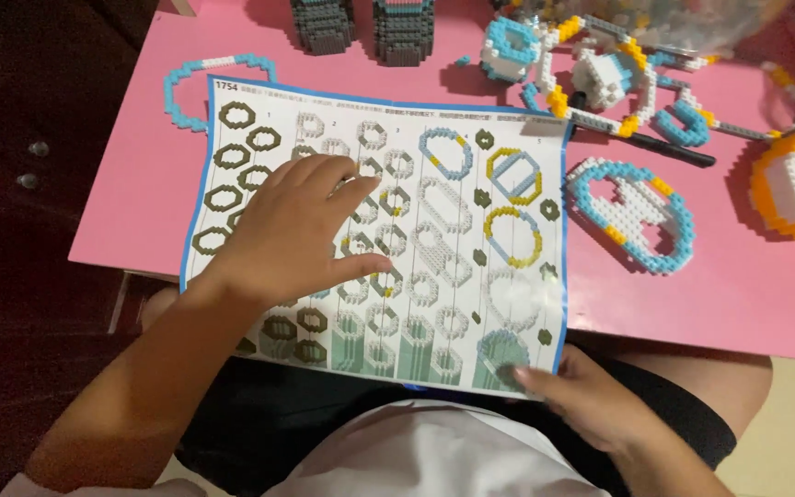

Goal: The person assembles a small structure using white, blue, and yellow plastic bricks while following a printed instruction manual. They connect pre-assembled brick pieces and add individual bricks to the structure, occasionally referring to the diagrams on the paper.

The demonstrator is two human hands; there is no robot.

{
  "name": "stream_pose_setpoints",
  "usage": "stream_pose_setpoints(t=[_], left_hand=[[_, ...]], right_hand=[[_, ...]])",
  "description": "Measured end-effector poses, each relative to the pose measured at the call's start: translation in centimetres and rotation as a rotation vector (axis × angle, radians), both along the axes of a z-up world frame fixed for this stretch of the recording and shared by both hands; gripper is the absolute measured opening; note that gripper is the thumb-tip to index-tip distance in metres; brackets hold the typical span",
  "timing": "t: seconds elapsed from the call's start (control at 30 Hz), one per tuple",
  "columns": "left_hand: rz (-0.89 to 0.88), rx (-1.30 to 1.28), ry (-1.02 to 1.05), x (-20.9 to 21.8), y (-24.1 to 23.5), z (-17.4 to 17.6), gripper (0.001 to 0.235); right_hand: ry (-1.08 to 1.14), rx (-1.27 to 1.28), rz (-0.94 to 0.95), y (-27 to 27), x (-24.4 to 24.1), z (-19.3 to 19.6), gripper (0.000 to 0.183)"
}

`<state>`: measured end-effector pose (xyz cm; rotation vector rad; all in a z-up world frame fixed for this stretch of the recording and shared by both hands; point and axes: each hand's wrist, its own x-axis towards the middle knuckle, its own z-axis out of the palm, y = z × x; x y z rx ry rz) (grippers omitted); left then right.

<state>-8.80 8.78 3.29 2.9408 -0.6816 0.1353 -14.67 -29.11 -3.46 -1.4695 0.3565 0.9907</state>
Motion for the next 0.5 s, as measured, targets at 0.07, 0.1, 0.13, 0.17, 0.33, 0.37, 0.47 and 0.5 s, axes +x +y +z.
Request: stream_pose_setpoints(t=[0.07, 0.1, 0.13, 0.17, 0.33, 0.37, 0.47, 0.5], left_hand=[[-0.015, -0.021, 0.145, -1.0, 0.5, 0.5, 0.089], [-0.012, -0.019, 0.144, -2.1, 0.8, 1.4, 0.089], [-0.031, -0.128, 0.186, -3.3, 1.1, 2.3, 0.099], [-0.051, -0.237, 0.228, -4.3, 1.3, 3.2, 0.111], [-0.099, -0.139, 0.049, -9.2, 1.2, 3.4, 0.133], [-0.078, -0.027, -0.009, -9.7, 1.2, 2.7, 0.142], [-0.086, 0.143, -0.131, -10.4, 0.3, 1.2, 0.119], [-0.09, 0.143, -0.136, -10.4, 0.1, 1.1, 0.119]], right_hand=[[0.067, 0.151, -0.281, 2.1, -0.4, 1.3, 0.062], [0.066, 0.152, -0.277, 1.7, -0.4, 1.6, 0.062], [-0.059, 0.232, -0.24, 1.3, -0.4, 2.0, 0.052], [-0.183, 0.312, -0.203, 1.0, -0.4, 2.4, 0.045], [-0.114, 0.239, -0.216, 1.3, 1.5, 5.8, 0.029], [0.01, 0.156, -0.289, 1.8, 1.6, 6.2, 0.037], [0.145, 0.185, -0.171, 1.7, 0.3, 4.7, 0.042], [0.139, 0.186, -0.175, 1.5, 0.2, 4.6, 0.042]])
